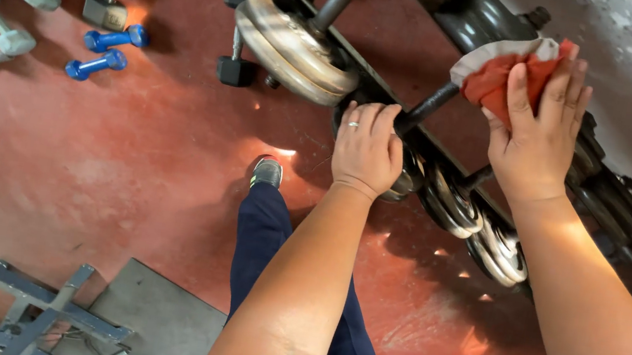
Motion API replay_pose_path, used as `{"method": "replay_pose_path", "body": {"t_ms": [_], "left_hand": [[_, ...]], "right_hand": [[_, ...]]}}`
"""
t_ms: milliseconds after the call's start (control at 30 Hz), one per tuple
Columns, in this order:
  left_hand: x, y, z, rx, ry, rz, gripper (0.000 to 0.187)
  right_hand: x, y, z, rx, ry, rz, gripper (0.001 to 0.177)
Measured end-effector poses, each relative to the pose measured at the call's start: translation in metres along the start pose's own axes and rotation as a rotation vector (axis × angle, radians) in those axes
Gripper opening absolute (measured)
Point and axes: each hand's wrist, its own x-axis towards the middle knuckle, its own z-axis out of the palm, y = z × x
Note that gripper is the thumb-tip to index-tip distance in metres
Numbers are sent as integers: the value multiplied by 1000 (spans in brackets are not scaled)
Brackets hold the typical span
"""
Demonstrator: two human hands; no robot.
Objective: Cleaning and wiping down dumbbells on a storage rack in a gym.
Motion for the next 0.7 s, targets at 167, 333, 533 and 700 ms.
{"method": "replay_pose_path", "body": {"t_ms": [167,333,533,700], "left_hand": [[-1,1,1,-4,5,-23,42],[3,2,1,10,13,-32,42],[2,2,-1,2,47,-39,42],[4,4,-5,-40,23,-42,42]], "right_hand": [[66,-35,-2,-168,-4,-85,77],[118,-54,24,-491,125,-122,24],[97,-41,-25,-427,-41,-209,59],[118,-45,-3,-617,-24,-212,53]]}}
